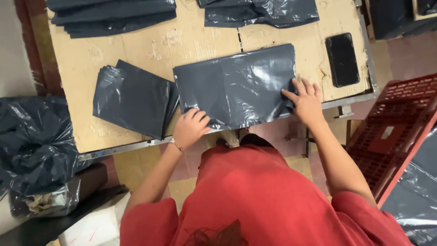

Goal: The person repeatedly folds black plastic bags on a wooden table and places the folded bags into a red basket. The person handles the bags one at a time, unfolding them, folding them into smaller rectangles, and stacking them in the basket.

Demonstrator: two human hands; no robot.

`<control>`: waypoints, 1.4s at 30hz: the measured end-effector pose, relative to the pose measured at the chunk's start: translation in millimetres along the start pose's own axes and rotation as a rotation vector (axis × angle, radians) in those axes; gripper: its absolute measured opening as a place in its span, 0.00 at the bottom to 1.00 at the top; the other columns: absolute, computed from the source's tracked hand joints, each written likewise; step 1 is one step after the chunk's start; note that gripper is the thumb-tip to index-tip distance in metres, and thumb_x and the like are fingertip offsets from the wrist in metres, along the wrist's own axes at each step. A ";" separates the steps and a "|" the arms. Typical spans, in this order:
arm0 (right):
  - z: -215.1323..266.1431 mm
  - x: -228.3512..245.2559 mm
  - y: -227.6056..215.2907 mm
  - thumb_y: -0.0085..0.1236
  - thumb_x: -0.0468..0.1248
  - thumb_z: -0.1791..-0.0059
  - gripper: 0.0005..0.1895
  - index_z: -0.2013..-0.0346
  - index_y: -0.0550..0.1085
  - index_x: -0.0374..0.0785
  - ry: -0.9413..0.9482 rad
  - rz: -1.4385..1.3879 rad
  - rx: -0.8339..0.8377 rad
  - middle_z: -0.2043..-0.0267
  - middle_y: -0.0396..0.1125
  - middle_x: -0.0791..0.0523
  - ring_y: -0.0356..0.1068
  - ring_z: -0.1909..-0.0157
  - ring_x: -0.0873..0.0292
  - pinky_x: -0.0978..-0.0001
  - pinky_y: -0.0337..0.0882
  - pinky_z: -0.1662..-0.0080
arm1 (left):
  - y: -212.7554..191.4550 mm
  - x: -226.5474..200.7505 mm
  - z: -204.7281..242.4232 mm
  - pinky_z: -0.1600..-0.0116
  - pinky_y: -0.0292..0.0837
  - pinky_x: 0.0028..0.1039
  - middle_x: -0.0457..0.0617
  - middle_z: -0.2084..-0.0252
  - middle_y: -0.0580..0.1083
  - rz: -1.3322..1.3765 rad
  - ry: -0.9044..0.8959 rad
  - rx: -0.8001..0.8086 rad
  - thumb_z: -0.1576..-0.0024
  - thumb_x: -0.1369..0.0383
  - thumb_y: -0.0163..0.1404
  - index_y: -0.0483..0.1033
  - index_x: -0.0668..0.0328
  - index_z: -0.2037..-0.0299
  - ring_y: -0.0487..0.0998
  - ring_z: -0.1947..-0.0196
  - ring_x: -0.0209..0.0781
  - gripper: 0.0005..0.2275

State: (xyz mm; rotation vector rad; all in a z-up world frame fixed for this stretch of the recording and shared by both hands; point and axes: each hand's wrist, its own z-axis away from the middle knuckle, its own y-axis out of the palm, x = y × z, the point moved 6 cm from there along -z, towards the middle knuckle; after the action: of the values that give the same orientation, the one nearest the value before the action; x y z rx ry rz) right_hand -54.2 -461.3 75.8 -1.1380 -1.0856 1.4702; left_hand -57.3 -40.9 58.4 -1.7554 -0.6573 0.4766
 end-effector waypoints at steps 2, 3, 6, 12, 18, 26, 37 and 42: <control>-14.0 6.0 -3.6 0.63 0.33 0.58 0.40 0.35 0.70 0.72 -0.015 -0.069 -0.037 0.23 0.55 0.60 0.50 0.22 0.48 0.42 0.49 0.29 | 7.0 13.2 -2.9 0.45 0.70 0.37 0.40 0.46 0.72 -0.062 0.003 -0.003 0.43 0.46 0.50 0.73 0.39 0.48 0.70 0.39 0.45 0.18; -16.6 5.5 -1.0 0.63 0.33 0.58 0.40 0.35 0.70 0.72 -0.011 -0.065 -0.047 0.23 0.55 0.60 0.50 0.22 0.48 0.42 0.49 0.29 | 6.2 11.9 -6.1 0.45 0.70 0.37 0.40 0.46 0.72 -0.067 0.007 -0.012 0.43 0.46 0.50 0.73 0.39 0.48 0.70 0.39 0.45 0.18; -16.9 5.2 4.1 0.60 0.32 0.58 0.39 0.35 0.70 0.71 -0.030 -0.066 -0.108 0.25 0.57 0.61 0.52 0.23 0.51 0.45 0.51 0.30 | -1.3 1.4 -10.0 0.62 0.67 0.30 0.40 0.62 0.67 -0.183 0.072 -0.120 0.35 0.56 0.42 0.72 0.41 0.54 0.71 0.56 0.41 0.08; 13.1 17.7 16.3 0.69 0.46 0.64 0.48 0.28 0.66 0.58 -0.047 -0.002 -0.090 0.23 0.56 0.53 0.49 0.22 0.44 0.43 0.51 0.28 | -10.0 -15.8 -18.4 0.66 0.63 0.30 0.40 0.68 0.65 -0.175 0.139 -0.099 0.41 0.58 0.48 0.72 0.44 0.63 0.69 0.63 0.41 0.05; 48.7 131.6 -47.9 0.69 0.39 0.68 0.52 0.32 0.60 0.29 -0.528 -0.455 -0.204 0.29 0.56 0.39 0.51 0.25 0.35 0.40 0.52 0.29 | -40.9 -102.7 -120.2 0.74 0.75 0.34 0.43 0.79 0.76 0.359 -0.043 0.417 0.46 0.57 0.49 0.77 0.46 0.77 0.83 0.74 0.44 0.11; 63.8 52.6 13.8 0.67 0.32 0.58 0.22 0.50 0.78 0.31 -0.117 -1.236 -0.107 0.45 0.73 0.46 0.66 0.33 0.40 0.43 0.65 0.36 | -22.9 -40.2 -248.2 0.31 0.62 0.50 0.65 0.47 0.78 1.395 -0.174 0.548 0.35 0.54 0.43 0.80 0.61 0.53 0.74 0.40 0.65 0.19; 60.0 -42.6 113.3 0.58 0.34 0.48 0.10 0.53 0.70 0.36 0.838 -2.028 0.152 0.74 0.69 0.53 0.73 0.76 0.58 0.67 0.75 0.72 | 118.7 7.4 -221.7 0.56 0.74 0.31 0.46 0.72 0.75 1.188 -0.530 0.114 0.38 0.56 0.56 0.74 0.53 0.71 0.79 0.65 0.42 0.14; 53.7 -40.2 67.7 0.58 0.35 0.48 0.17 0.47 0.70 0.31 0.896 -1.754 0.223 0.66 0.73 0.51 0.75 0.70 0.56 0.67 0.75 0.73 | 36.0 -3.1 -255.7 0.56 0.78 0.42 0.49 0.63 0.70 0.752 -0.680 0.127 0.40 0.46 0.49 0.71 0.51 0.62 0.81 0.63 0.56 0.18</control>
State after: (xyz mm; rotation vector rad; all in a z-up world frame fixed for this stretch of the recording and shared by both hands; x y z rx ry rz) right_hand -112.8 -516.3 24.6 -0.2241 -0.7239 -0.3213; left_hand 105.9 -238.0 93.6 -1.6674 -0.3777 1.6406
